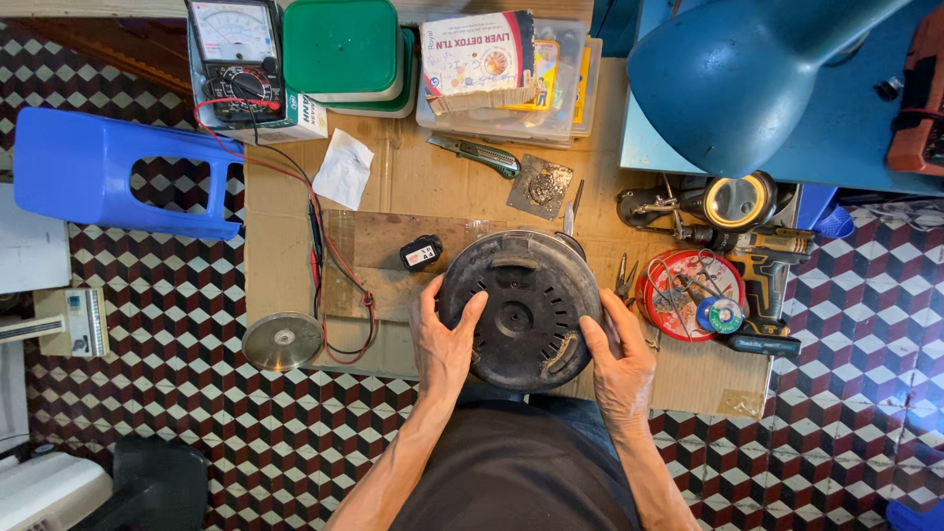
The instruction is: The person works on the base of a small appliance, likely a rice cooker, using a screwdriver and a power drill to remove and install screws. They flip the unit over, adjust the base, and handle the lid separately.
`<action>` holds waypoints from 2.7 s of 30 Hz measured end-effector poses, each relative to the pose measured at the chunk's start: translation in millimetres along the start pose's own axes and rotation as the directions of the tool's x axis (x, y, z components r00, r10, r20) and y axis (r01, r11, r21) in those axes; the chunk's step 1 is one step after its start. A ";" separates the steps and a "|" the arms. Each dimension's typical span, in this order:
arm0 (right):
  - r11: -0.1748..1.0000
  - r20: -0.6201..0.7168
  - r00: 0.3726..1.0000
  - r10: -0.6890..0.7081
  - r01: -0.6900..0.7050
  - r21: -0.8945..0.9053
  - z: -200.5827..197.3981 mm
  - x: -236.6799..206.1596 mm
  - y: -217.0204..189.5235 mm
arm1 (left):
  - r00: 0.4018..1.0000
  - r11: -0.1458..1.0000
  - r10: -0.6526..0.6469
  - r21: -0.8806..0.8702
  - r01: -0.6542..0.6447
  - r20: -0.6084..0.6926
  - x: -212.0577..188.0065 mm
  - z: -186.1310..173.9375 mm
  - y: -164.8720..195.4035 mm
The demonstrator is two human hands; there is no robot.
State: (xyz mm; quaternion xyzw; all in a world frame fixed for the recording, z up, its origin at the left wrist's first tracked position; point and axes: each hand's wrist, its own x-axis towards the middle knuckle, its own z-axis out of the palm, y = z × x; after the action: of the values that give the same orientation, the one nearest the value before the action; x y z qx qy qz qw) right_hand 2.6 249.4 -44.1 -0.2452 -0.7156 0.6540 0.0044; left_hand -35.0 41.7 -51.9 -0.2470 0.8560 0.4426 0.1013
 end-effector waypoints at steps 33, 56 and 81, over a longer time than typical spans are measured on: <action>0.978 -0.197 0.966 0.168 -0.188 -0.089 44.0 -11.4 -16.7 | 0.988 0.999 0.041 -0.023 -0.038 0.148 16.8 -31.7 2.3; 0.936 -0.246 0.918 0.310 -0.340 -0.090 45.7 9.7 -9.1 | 0.968 0.990 -0.140 0.057 0.131 0.209 32.4 -32.0 23.2; 0.948 -0.237 0.937 0.256 -0.291 -0.126 46.2 6.5 -10.3 | 0.982 0.996 -0.013 0.087 -0.004 0.189 34.4 -31.0 16.0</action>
State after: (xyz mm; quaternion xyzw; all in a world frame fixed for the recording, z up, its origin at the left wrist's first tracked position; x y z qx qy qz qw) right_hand -21.8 208.3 -43.2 -0.4123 -0.7195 0.5582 -0.0283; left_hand -71.3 13.0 -35.8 -0.2009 0.8604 0.4262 0.1941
